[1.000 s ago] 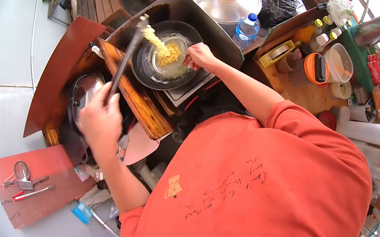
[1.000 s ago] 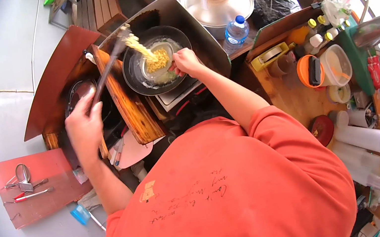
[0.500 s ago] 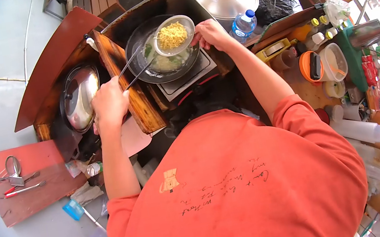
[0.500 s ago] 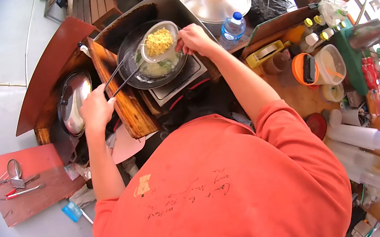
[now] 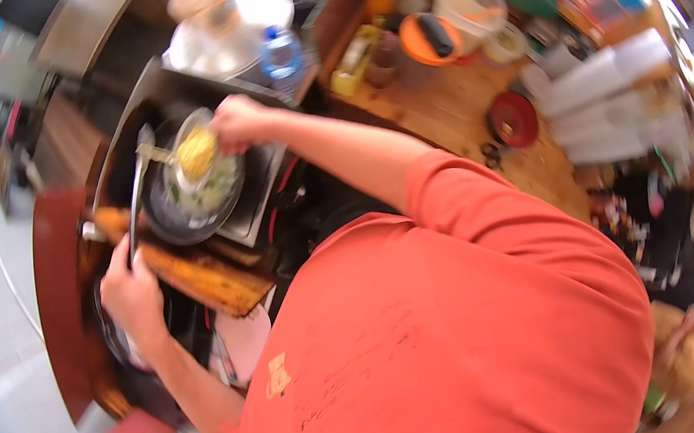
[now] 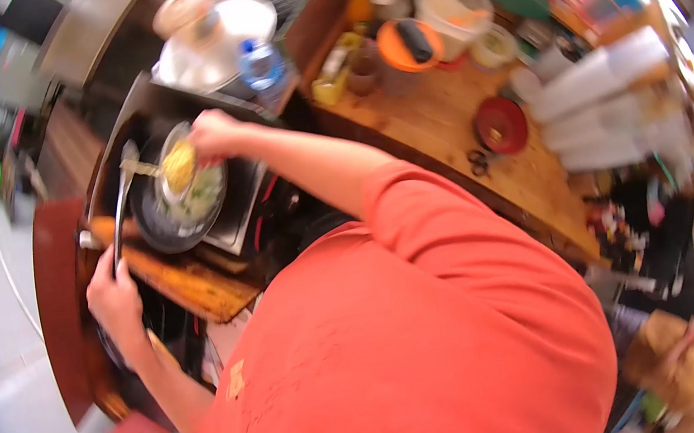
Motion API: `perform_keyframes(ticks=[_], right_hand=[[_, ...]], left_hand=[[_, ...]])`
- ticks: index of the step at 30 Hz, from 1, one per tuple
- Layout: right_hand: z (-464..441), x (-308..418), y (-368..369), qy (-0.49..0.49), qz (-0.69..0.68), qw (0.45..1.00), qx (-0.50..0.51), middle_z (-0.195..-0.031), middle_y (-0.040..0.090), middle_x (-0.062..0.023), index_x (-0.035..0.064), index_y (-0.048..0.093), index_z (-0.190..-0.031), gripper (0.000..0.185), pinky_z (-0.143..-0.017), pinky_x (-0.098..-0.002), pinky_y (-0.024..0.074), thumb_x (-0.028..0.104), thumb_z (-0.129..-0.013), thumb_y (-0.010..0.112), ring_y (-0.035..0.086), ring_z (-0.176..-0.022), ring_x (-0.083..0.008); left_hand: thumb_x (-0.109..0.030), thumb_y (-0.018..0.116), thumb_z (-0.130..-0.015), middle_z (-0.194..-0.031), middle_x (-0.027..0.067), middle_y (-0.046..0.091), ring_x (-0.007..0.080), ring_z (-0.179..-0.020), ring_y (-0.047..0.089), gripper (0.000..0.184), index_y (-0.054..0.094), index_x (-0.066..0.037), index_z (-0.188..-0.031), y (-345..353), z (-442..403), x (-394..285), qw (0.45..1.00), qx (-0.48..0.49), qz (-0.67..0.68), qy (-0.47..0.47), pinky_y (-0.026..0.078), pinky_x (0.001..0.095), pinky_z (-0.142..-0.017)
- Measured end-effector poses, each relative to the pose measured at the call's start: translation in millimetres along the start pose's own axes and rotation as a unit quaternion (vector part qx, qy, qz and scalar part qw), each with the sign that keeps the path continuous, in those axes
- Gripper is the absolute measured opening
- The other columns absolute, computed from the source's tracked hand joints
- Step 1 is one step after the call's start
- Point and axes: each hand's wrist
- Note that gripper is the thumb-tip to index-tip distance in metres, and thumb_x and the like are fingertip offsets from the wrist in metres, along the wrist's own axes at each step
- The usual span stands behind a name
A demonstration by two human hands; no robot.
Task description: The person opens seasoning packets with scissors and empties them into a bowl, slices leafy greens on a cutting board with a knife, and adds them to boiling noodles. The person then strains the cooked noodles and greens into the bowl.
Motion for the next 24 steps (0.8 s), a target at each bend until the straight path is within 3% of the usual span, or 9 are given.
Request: perform_keyframes(ticks=[3, 6, 8, 10, 13, 18, 20, 22, 24], right_hand=[[2, -7, 31, -0.020, -0.071, 0.996, -0.053, -0.068, 0.073, -0.0115, -0.0015, 0.073, -0.069, 0.037, -0.051, -0.0358, 0.0587, 0.015, -0.089, 0.048, 0.070, -0.054, -0.0192], [14, 1, 44, -0.013, -0.157, 0.985, -0.072, -0.067, 0.072, -0.0148, -0.0065, 0.070, -0.068, 0.040, -0.048, -0.0348, 0.0584, 0.015, -0.091, 0.044, 0.069, -0.052, -0.0222], [32, 13, 45, -0.054, -0.195, 0.975, -0.088, -0.066, 0.071, -0.0159, -0.0068, 0.069, -0.065, 0.041, -0.046, -0.0344, 0.0570, 0.011, -0.089, 0.042, 0.067, -0.048, -0.0212], [52, 25, 38, -0.091, -0.222, 0.966, -0.096, -0.066, 0.071, -0.0160, -0.0068, 0.069, -0.064, 0.041, -0.046, -0.0345, 0.0563, 0.011, -0.089, 0.042, 0.066, -0.047, -0.0209], [106, 38, 7, -0.126, -0.271, 0.947, -0.120, -0.065, 0.070, -0.0163, -0.0075, 0.068, -0.065, 0.040, -0.045, -0.0343, 0.0554, 0.011, -0.090, 0.042, 0.065, -0.047, -0.0209], [258, 68, -87, -0.116, -0.331, 0.921, -0.168, -0.077, 0.073, -0.0193, -0.0105, 0.067, -0.079, 0.034, -0.041, -0.0324, 0.0511, 0.010, -0.091, 0.043, 0.061, -0.046, -0.0175], [329, 74, -126, -0.139, -0.291, 0.921, -0.217, -0.080, 0.074, -0.0180, -0.0087, 0.067, -0.082, 0.034, -0.040, -0.0298, 0.0462, 0.013, -0.093, 0.043, 0.057, -0.045, -0.0151], [390, 69, -160, -0.178, -0.244, 0.919, -0.254, -0.080, 0.074, -0.0163, -0.0060, 0.067, -0.083, 0.035, -0.040, -0.0274, 0.0425, 0.017, -0.096, 0.044, 0.054, -0.043, -0.0131], [450, 65, -188, -0.157, -0.206, 0.921, -0.290, -0.080, 0.074, -0.0164, -0.0052, 0.068, -0.086, 0.036, -0.039, -0.0260, 0.0398, 0.020, -0.099, 0.045, 0.051, -0.043, -0.0113]], left_hand=[[-0.013, 0.066, -0.091, -0.103, 0.0212, 0.071, 0.0388, -0.095, 0.070, 0.029, 0.071, -0.007, -0.119, -25, 3, -27, 1.000, -0.004, -0.005, -0.017, 0.053, 0.0444, -0.082], [-0.014, 0.070, -0.089, -0.106, 0.0187, 0.073, 0.0382, -0.094, 0.070, 0.031, 0.071, -0.008, -0.119, -25, 1, -24, 0.998, 0.042, -0.049, -0.013, 0.054, 0.0444, -0.083], [-0.016, 0.072, -0.087, -0.108, 0.0182, 0.072, 0.0380, -0.098, 0.069, 0.034, 0.071, -0.008, -0.120, -33, 5, -64, 0.972, 0.127, -0.198, -0.028, 0.054, 0.0459, -0.086], [-0.016, 0.073, -0.086, -0.108, 0.0193, 0.072, 0.0391, -0.101, 0.068, 0.036, 0.070, -0.007, -0.120, -39, 7, -60, 0.973, 0.122, -0.198, -0.012, 0.052, 0.0471, -0.089], [-0.013, 0.073, -0.084, -0.109, 0.0229, 0.071, 0.0405, -0.101, 0.068, 0.038, 0.070, -0.005, -0.121, -76, 13, -83, 0.987, 0.106, -0.120, 0.017, 0.051, 0.0469, -0.091], [0.003, 0.061, -0.089, -0.109, 0.0182, 0.074, 0.0239, -0.097, 0.070, 0.040, 0.061, 0.005, -0.129, -133, 36, -174, 0.982, 0.119, 0.093, 0.111, 0.052, 0.0345, -0.090], [0.003, 0.061, -0.090, -0.107, 0.0173, 0.074, 0.0221, -0.097, 0.070, 0.040, 0.061, 0.006, -0.130, -144, 44, -213, 0.980, 0.125, 0.089, 0.127, 0.052, 0.0335, -0.089], [0.002, 0.063, -0.089, -0.101, 0.0162, 0.074, 0.0184, -0.085, 0.069, 0.041, 0.061, 0.005, -0.129, -142, 50, -248, 0.954, 0.077, 0.103, 0.271, 0.053, 0.0312, -0.080], [0.001, 0.064, -0.088, -0.097, 0.0165, 0.073, 0.0171, -0.079, 0.066, 0.039, 0.063, 0.004, -0.127, -137, 57, -289, 0.947, 0.088, 0.125, 0.282, 0.052, 0.0310, -0.075]])
Point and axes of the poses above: each hand's wrist, its own z-axis away from the middle knuckle, its own y-axis out of the palm, x = y × z
